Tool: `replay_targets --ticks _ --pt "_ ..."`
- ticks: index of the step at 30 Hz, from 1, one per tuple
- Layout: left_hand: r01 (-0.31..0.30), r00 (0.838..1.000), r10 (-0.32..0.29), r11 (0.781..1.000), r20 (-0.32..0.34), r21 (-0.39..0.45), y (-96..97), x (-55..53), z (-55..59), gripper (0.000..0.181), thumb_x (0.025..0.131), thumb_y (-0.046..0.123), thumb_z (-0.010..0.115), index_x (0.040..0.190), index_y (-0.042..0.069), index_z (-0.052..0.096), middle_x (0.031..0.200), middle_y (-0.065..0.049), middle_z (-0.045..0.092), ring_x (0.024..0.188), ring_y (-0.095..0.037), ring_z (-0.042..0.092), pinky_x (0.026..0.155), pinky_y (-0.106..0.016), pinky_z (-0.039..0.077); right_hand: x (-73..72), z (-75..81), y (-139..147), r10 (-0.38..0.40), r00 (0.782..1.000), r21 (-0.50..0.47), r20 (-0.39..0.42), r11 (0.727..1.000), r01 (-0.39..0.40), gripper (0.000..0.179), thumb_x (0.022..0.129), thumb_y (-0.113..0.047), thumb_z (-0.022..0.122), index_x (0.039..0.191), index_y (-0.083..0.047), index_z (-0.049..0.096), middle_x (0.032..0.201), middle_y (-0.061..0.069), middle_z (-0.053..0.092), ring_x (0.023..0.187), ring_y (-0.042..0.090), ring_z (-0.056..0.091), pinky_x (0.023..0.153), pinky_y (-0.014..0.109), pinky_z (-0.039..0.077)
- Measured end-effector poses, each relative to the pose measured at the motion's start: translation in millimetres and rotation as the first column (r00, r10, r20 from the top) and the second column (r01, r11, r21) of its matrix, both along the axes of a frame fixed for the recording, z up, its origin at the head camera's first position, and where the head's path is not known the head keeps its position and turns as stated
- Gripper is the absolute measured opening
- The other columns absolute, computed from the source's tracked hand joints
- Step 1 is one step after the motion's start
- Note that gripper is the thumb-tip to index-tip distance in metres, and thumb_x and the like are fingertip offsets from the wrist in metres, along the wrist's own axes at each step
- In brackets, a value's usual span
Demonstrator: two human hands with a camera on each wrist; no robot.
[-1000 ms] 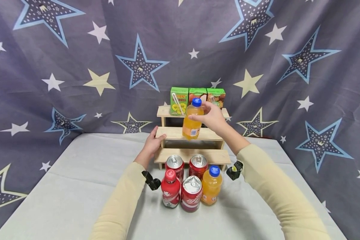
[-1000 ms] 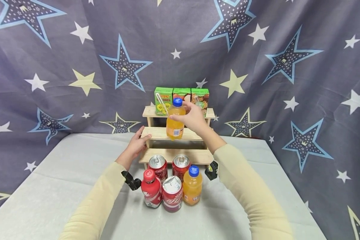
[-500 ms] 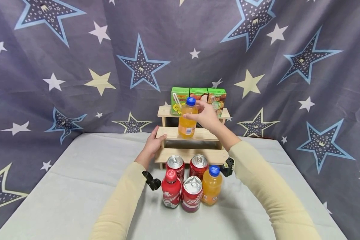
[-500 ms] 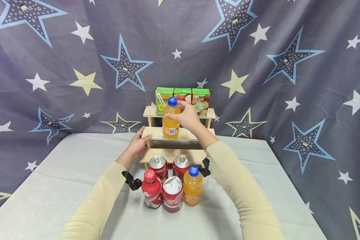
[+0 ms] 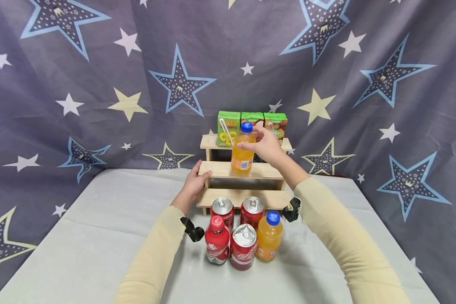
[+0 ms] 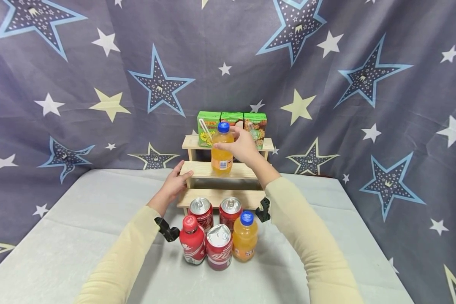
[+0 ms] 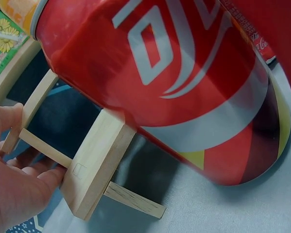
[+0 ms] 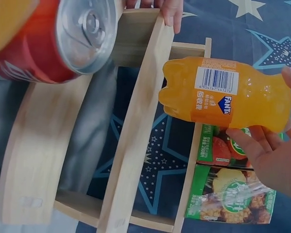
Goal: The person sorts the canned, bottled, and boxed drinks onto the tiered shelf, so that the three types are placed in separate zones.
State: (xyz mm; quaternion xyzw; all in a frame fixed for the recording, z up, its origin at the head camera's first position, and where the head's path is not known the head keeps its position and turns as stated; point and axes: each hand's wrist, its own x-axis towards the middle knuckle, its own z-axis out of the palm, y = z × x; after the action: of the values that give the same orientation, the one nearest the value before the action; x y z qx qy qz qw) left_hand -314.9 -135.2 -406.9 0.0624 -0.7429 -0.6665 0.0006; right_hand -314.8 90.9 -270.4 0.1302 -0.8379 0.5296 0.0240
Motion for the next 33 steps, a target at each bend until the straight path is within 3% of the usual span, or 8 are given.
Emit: replay_targets --ticks 10,17,33 --pt "-0.004 1.0 0.004 1.0 0.007 -0.008 0.9 2.3 0.2 0.07 0.093 0.017 0.056 0.151 0.018 0.016 0.153 -0.019 0.024 0.137 -0.033 0.032 0.117 -0.04 0.023 -5.7 7.3 -7.6 -0.019 1.0 0.045 -0.003 0.999 0.019 0.068 0.076 -0.033 0.078 0.134 -0.014 0.049 0.125 0.01 0.058 0.113 0.025 0.056 0.098 0.041 0.049" --pt "-0.003 1.0 0.003 1.0 0.017 -0.007 2.4 3.1 -0.3 0.069 0.094 0.018 0.055 0.151 0.018 0.017 0.156 -0.015 0.02 0.139 -0.031 0.029 0.117 -0.041 0.024 -9.5 3.5 -15.4 0.033 0.999 -0.011 0.005 0.999 -0.033 0.066 0.077 -0.027 0.077 0.134 -0.011 0.049 0.127 0.013 0.057 0.115 0.026 0.056 0.099 0.042 0.048" --pt "-0.009 1.0 0.009 0.999 0.009 -0.03 0.1 2.4 0.4 0.069 0.094 0.02 0.055 0.151 0.019 0.017 0.155 -0.017 0.021 0.139 -0.032 0.029 0.117 -0.042 0.024 -17.7 -3.0 -27.7 -0.01 0.999 -0.01 0.036 1.0 0.011 0.075 0.076 -0.031 0.078 0.139 -0.01 0.043 0.135 0.012 0.05 0.122 0.027 0.05 0.104 0.042 0.043"
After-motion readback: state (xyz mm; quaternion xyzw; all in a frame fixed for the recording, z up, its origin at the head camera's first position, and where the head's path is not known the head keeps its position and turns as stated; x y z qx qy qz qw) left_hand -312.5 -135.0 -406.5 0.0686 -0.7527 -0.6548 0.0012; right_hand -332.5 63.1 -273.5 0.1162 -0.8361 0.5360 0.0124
